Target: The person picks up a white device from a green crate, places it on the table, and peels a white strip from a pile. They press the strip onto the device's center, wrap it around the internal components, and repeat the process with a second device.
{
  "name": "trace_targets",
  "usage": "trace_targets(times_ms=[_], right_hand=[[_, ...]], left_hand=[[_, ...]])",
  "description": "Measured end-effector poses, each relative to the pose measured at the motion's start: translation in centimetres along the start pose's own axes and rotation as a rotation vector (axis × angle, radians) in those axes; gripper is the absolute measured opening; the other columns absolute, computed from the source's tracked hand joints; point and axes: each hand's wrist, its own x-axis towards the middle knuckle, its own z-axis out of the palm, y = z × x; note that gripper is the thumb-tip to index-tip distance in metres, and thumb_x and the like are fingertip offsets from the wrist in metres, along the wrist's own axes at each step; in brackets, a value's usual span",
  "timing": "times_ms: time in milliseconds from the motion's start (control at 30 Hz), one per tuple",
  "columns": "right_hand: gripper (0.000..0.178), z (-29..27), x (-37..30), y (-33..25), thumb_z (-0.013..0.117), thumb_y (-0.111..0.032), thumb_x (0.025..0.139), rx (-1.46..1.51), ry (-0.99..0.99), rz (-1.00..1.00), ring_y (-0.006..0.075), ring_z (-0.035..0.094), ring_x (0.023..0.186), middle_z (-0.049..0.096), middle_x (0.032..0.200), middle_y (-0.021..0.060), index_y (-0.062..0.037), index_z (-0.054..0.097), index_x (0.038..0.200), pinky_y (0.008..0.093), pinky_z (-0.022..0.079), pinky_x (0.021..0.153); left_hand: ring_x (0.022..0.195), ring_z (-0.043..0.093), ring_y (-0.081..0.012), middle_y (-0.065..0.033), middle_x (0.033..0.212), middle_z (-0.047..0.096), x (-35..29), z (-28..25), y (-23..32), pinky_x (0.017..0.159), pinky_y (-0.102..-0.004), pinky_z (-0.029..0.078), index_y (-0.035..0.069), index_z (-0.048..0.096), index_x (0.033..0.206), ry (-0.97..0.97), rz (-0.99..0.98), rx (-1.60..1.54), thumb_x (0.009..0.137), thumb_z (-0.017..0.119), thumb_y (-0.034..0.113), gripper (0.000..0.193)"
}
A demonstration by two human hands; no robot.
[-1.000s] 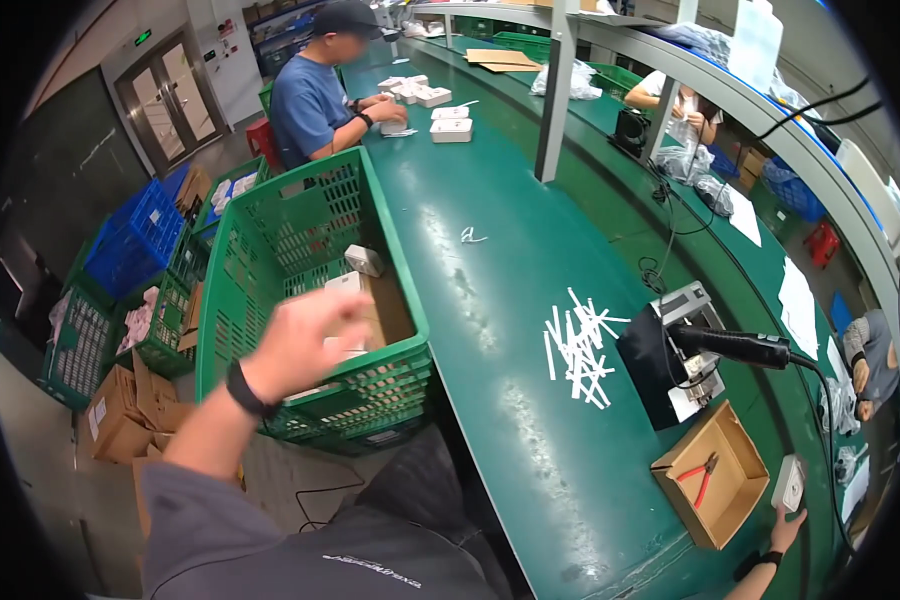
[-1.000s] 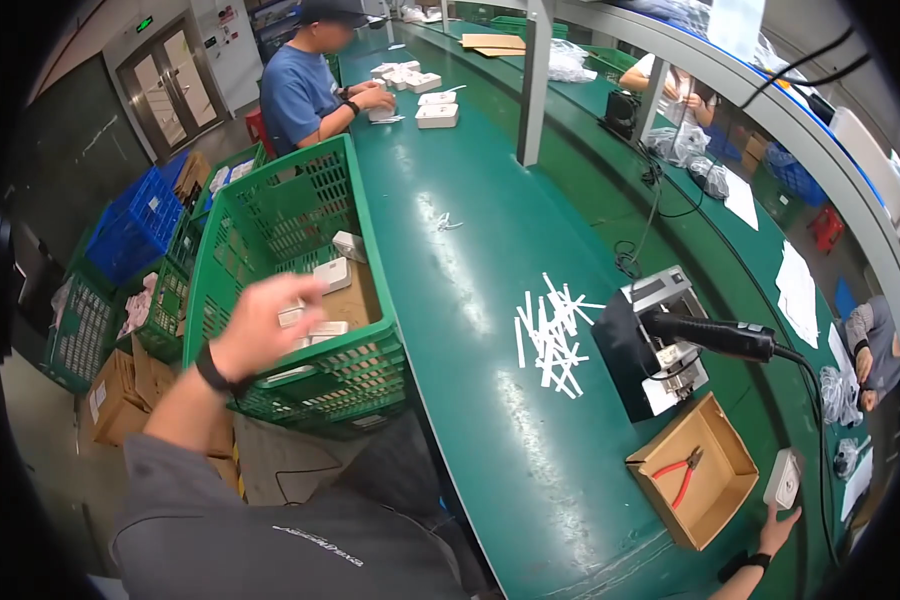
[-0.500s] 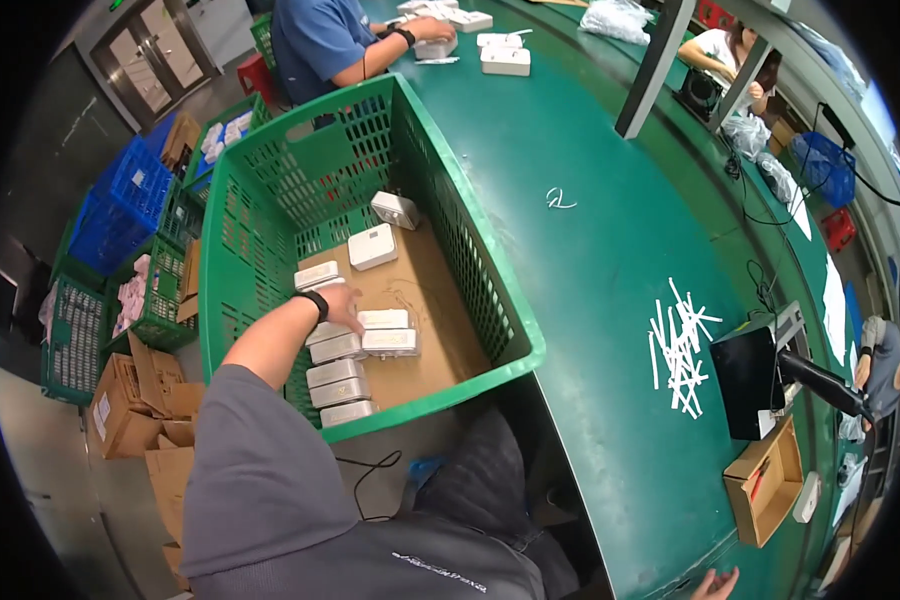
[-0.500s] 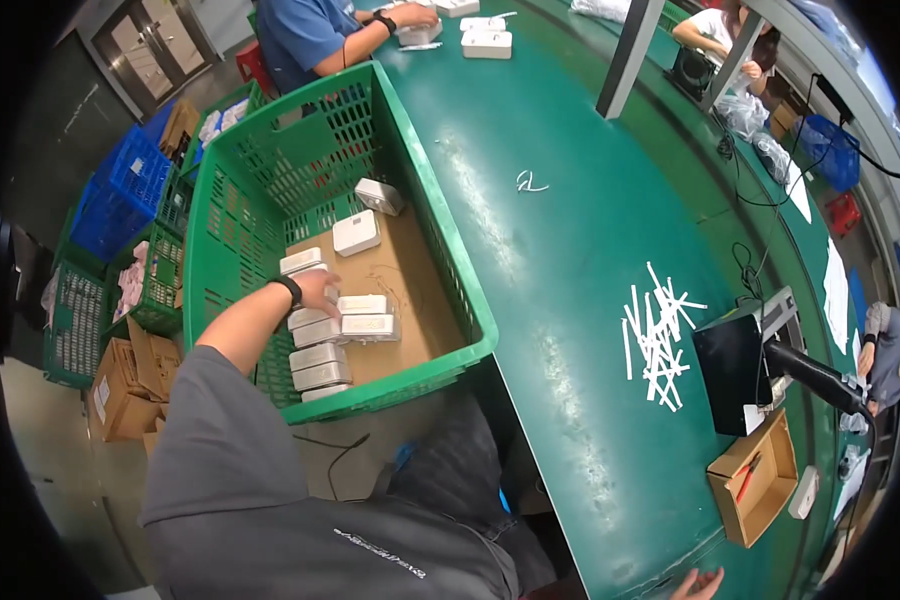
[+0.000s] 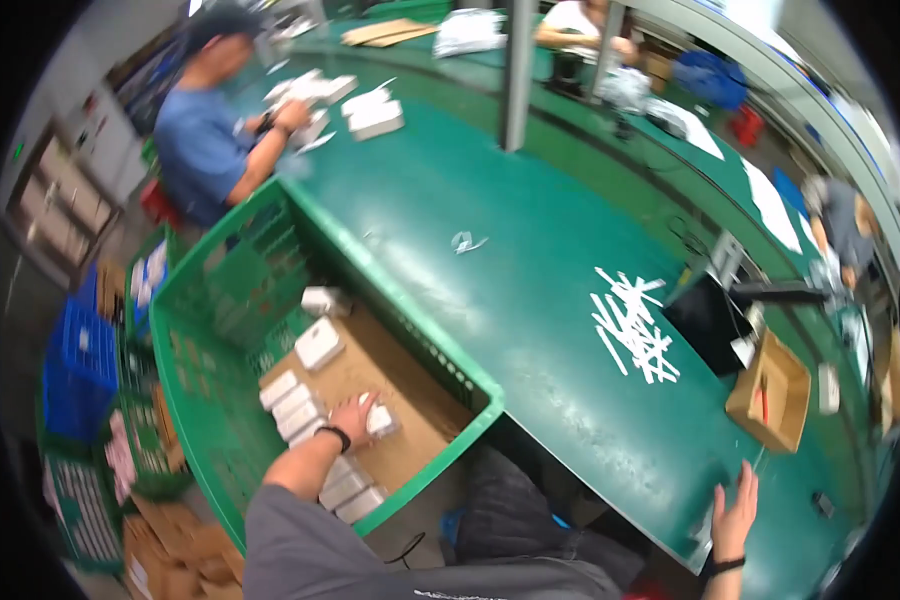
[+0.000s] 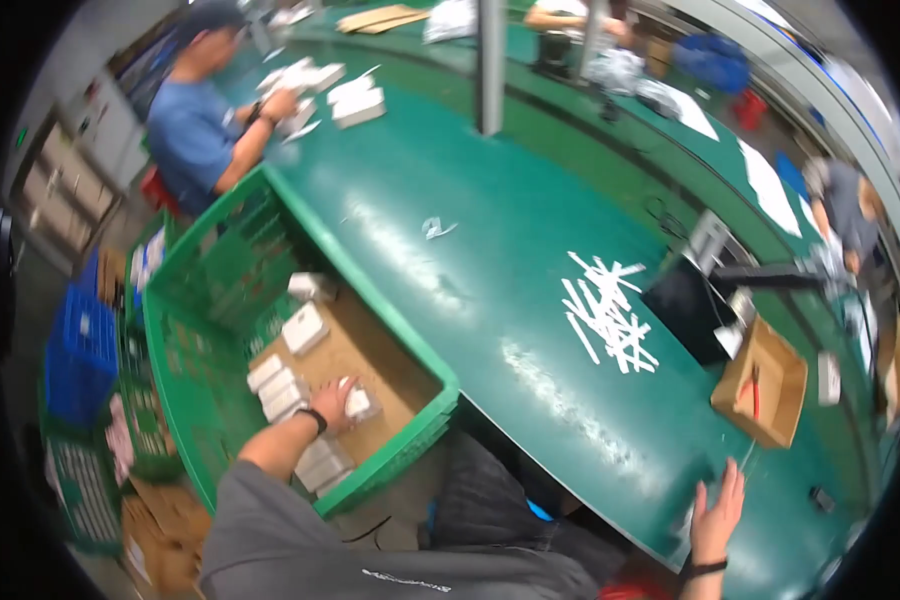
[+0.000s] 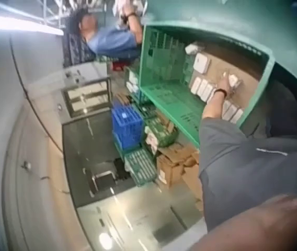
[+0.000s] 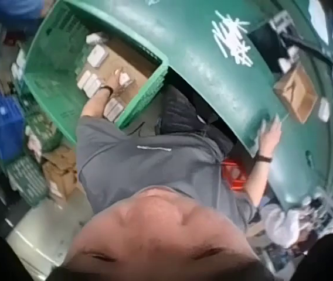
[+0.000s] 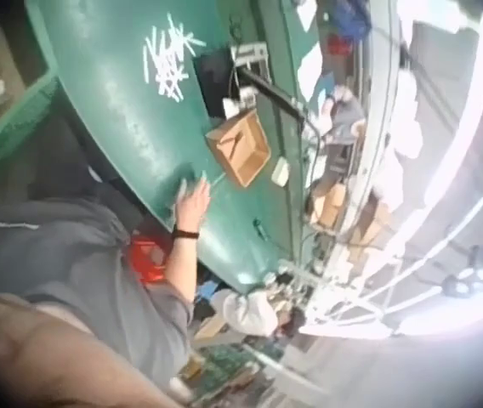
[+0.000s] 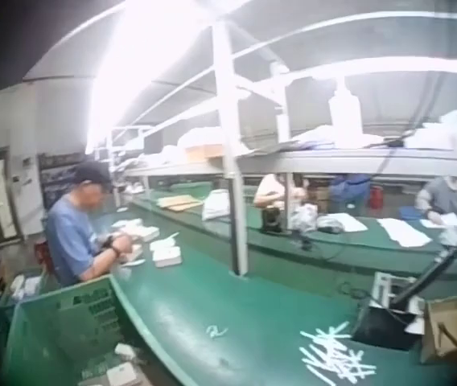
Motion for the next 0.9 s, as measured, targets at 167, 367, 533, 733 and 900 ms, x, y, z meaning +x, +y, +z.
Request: trace_targets(times_ms=[167,367,533,733,900], right_hand=[[0.07,-1.1,1.9,-4.8,0.085,-0.013,0.091,-0.038,-0.064,-0.136,0.0436,0.063,0.126,0.065,0.142,0.0213,-0.0029,0.057,0.154,0.0495,0.053,0.109],[0.067,-1.6,2.6,-7.4,0.087,-0.011,0.089,0.165,-0.059,-0.191,0.0418,0.066,0.121,0.066,0.138,0.0201,-0.004,0.06,0.15,0.0483,0.055,0.104],[0.061,-2.5,4.0,-13.0,0.088,-0.01,0.088,0.523,-0.067,-0.447,0.0373,0.072,0.107,0.072,0.123,0.0167,-0.0032,0.064,0.144,0.0442,0.059,0.096],[0.076,-4.6,3.8,-18.4,0.089,-0.035,0.098,1.19,-0.47,-0.542,0.0269,0.073,0.122,0.07,0.135,0.0136,-0.0016,0.056,0.157,0.0395,0.059,0.106],[0.087,0.6,2.1,-17.5,0.077,-0.05,0.107,1.816,-0.788,-0.324,0.0219,0.062,0.141,0.059,0.159,0.0125,-0.0019,0.04,0.17,0.0391,0.051,0.118]], left_hand=[[0.137,0.063,-0.047,-0.026,0.15,0.063,-1.9,-5.8,-2.6,0.117,-0.0541,0.053,0.011,0.038,0.169,0.181,-0.036,-0.256,0.067,0.103,0.029,0.122],[0.143,0.059,-0.0327,-0.0229,0.156,0.058,-8.2,-21.7,-1.6,0.124,-0.0442,0.047,-0.001,0.041,0.167,0.732,0.123,-0.713,0.066,0.096,0.012,0.116],[0.144,0.058,-0.0293,-0.0168,0.16,0.055,-22.9,-33.6,9.9,0.124,-0.0435,0.046,0.002,0.035,0.173,1.033,0.261,-0.569,0.073,0.091,0.01,0.115],[0.143,0.061,-0.0284,-0.0147,0.157,0.059,-26.4,-32.1,24.1,0.122,-0.0442,0.05,0.001,0.036,0.172,0.502,0.644,-1.438,0.079,0.098,0.026,0.114],[0.137,0.069,-0.034,-0.019,0.153,0.065,-20.0,-21.5,34.5,0.116,-0.0495,0.059,-0.003,0.045,0.164,-0.175,0.579,-1.835,0.088,0.088,0.024,0.092]])
